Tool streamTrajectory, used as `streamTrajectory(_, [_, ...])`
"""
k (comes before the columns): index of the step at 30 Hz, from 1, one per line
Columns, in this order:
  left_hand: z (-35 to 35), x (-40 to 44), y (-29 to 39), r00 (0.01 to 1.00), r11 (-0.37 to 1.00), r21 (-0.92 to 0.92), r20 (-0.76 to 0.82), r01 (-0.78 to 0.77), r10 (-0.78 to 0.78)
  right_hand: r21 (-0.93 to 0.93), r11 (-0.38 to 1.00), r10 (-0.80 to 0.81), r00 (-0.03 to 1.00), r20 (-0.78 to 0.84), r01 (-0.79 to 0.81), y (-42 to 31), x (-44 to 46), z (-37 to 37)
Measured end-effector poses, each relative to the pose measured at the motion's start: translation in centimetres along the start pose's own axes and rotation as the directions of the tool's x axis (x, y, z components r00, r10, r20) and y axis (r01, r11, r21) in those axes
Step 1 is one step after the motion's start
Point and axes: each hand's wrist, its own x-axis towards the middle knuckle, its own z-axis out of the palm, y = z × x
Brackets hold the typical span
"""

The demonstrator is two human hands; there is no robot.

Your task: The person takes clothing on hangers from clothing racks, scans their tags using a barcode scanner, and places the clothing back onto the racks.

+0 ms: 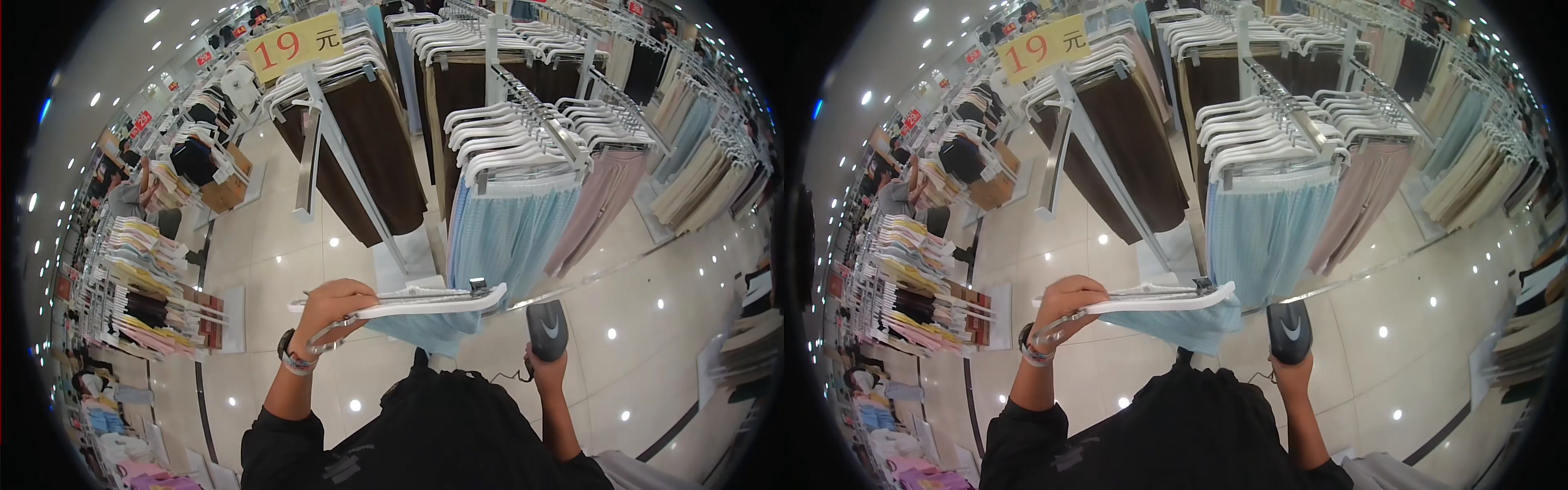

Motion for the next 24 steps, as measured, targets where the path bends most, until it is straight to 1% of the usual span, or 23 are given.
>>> streamTrajectory(1, [-0.5, 0.2, 0.5, 1.0, 1.0, -0.001, 0.0, 0.0, 0.0, -0.001, 1.0, 0.001, 1.0, 0.0, -0.001, -0.9, -0.1, 0.0])
streamTrajectory(2, [-1.3, 0.5, 1.2, 0.992, 0.982, 0.166, -0.065, -0.096, 0.108, 0.054, 0.998, 0.026, 1.0, 0.01, -0.026, -1.8, -0.2, 0.0])
streamTrajectory(3, [-1.9, 0.6, 1.9, 0.969, 0.927, 0.333, -0.111, -0.174, 0.222, 0.108, 0.993, 0.051, 0.998, 0.023, -0.053, -2.4, -0.2, 0.1])
streamTrajectory(4, [-2.2, 0.4, 2.3, 0.958, 0.882, 0.442, -0.144, -0.164, 0.25, 0.106, 0.993, 0.053, 0.998, 0.024, -0.055, -2.7, -0.2, 0.2])
streamTrajectory(5, [-2.5, 0.2, 2.7, 0.959, 0.883, 0.442, -0.144, -0.16, 0.246, 0.095, 0.994, 0.041, 0.998, 0.041, -0.045, -2.9, -0.3, 0.3])
streamTrajectory(7, [-3.1, -0.1, 3.0, 0.896, 0.813, 0.568, -0.287, -0.125, 0.338, 0.086, 0.996, 0.031, 0.997, 0.066, -0.037, -3.5, -0.3, 1.0])
streamTrajectory(8, [-3.0, -0.6, 2.4, 0.861, 0.8, 0.595, -0.369, -0.071, 0.351, 0.1, 0.995, -0.004, 0.997, 0.075, -0.004, -3.8, -0.3, 1.4])
streamTrajectory(9, [-2.7, -0.9, 1.9, 0.863, 0.798, 0.599, -0.366, -0.068, 0.348, 0.116, 0.993, -0.039, 0.996, 0.083, 0.029, -4.0, -0.2, 1.8])
streamTrajectory(10, [-2.3, -1.1, 1.3, 0.776, 0.808, 0.588, -0.526, 0.034, 0.349, 0.119, 0.993, -0.037, 0.996, 0.087, 0.026, -3.6, -0.1, 2.0])
streamTrajectory(11, [-1.9, -1.4, 0.8, 0.66, 0.82, 0.557, -0.666, 0.131, 0.347, 0.085, 0.995, -0.051, 0.995, 0.08, 0.044, -2.8, 0.1, 2.3])
streamTrajectory(12, [-1.3, -2.0, 0.5, 0.641, 0.808, 0.544, -0.708, 0.228, 0.296, 0.05, 0.997, -0.065, 0.995, 0.074, 0.061, -2.5, 0.3, 2.5])
streamTrajectory(13, [-0.6, -2.0, 0.0, 0.643, 0.807, 0.544, -0.707, 0.23, 0.293, 0.05, 0.997, -0.061, 0.995, 0.076, 0.057, -2.5, 0.4, 2.8])
streamTrajectory(15, [1.3, -2.0, -0.8, 0.437, 0.855, 0.418, -0.86, 0.308, 0.263, 0.09, 0.995, -0.054, 0.995, 0.083, 0.047, -3.0, 0.5, 3.6])
streamTrajectory(16, [1.8, -2.5, -1.3, 0.502, 0.818, 0.452, -0.831, 0.355, 0.241, 0.085, 0.996, -0.046, 0.995, 0.092, 0.038, -3.2, 0.6, 3.9])
streamTrajectory(17, [2.5, -2.5, -1.9, 0.506, 0.814, 0.45, -0.831, 0.367, 0.232, 0.06, 0.997, -0.046, 0.991, 0.125, 0.039, -3.3, 0.6, 4.2])
streamTrajectory(19, [4.1, -1.9, -3.2, 0.345, 0.959, 0.192, -0.932, 0.211, 0.111, 0.033, 0.999, -0.033, 0.985, 0.167, 0.028, -2.9, 0.3, 4.7])
streamTrajectory(20, [4.8, -2.2, -3.7, 0.363, 0.977, 0.094, -0.932, 0.19, 0.019, 0.017, 0.998, -0.061, 0.981, 0.185, 0.059, -2.4, 0.2, 5.1])
streamTrajectory(21, [5.5, -2.3, -4.4, 0.367, 0.975, 0.095, -0.93, 0.203, 0.014, 0.003, 0.996, -0.089, 0.975, 0.202, 0.09, -2.9, 0.1, 5.7])
streamTrajectory(22, [6.1, -2.5, -5.0, 0.268, 0.967, -0.188, -0.936, 0.17, -0.229, 0.023, 0.999, -0.041, 0.957, 0.286, 0.036, -3.9, -0.3, 5.9])
streamTrajectory(23, [6.6, -2.5, -5.3, 0.175, 0.884, -0.454, -0.867, 0.111, -0.467, 0.038, 0.994, 0.078, 0.904, 0.42, -0.103, -5.9, -0.1, 6.2])
streamTrajectory(24, [7.0, -2.5, -5.2, 0.172, 0.807, -0.582, -0.788, 0.101, -0.591, 0.031, 0.998, 0.026, 0.877, 0.48, -0.046, -7.7, -0.3, 6.8])
